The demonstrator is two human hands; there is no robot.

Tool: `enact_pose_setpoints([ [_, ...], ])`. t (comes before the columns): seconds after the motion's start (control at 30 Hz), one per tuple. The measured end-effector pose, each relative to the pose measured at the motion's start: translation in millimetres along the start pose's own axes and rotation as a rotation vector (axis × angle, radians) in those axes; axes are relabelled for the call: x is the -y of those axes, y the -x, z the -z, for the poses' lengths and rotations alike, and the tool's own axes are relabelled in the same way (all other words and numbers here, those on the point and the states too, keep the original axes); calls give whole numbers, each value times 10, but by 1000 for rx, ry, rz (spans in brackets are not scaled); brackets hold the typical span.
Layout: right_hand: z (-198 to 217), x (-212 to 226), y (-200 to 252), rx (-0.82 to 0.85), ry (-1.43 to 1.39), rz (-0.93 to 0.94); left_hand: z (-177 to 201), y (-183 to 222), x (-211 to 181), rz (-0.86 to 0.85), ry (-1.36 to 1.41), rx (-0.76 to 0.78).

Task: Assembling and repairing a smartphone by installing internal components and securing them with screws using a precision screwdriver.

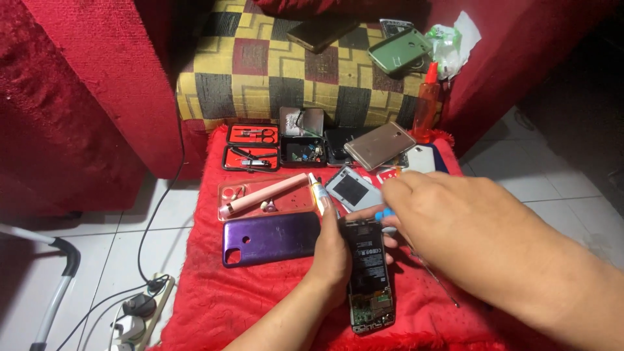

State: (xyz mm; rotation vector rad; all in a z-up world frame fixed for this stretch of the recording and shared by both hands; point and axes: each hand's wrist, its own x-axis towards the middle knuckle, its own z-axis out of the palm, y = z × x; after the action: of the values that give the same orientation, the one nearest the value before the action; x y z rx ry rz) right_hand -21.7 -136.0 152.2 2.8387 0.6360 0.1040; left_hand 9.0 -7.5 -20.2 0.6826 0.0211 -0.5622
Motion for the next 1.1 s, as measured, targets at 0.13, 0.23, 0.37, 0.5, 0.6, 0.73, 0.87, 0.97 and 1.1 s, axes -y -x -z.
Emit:
enact_pose_setpoints([
  [0.13, -7, -3, -43, 50, 5, -12, -20, 27, -48, 6, 25, -32],
  [0.23, 27, 37, -99, 124, 120, -72, 15, -21, 1, -13, 32, 35],
  [0.37, 56, -22, -124, 212, 75, -82, -5, -7, -59, 18, 49, -35],
  [0.5, 61, -10, -139, 226, 47, -155, 14, -3, -69, -4, 52, -54],
  [0.6, -51, -71, -108, 149, 14, -123, -23, 26, -119, -23, 26, -94],
  [0.73, -170, -88, -56, 20, -16, -61, -43, 31, -145, -21, -12, -155],
  [0.87, -168, -140, -62, -70, 2, 12, -42, 26, -120, -35, -12, -105],
  [0.97, -127, -127, -78, 112, -49, -139, -44, 39, -108, -30, -45, -131],
  [1.1, -88, -131, -129, 66, -33, -75, -49, 31, -122, -31, -34, -121],
])
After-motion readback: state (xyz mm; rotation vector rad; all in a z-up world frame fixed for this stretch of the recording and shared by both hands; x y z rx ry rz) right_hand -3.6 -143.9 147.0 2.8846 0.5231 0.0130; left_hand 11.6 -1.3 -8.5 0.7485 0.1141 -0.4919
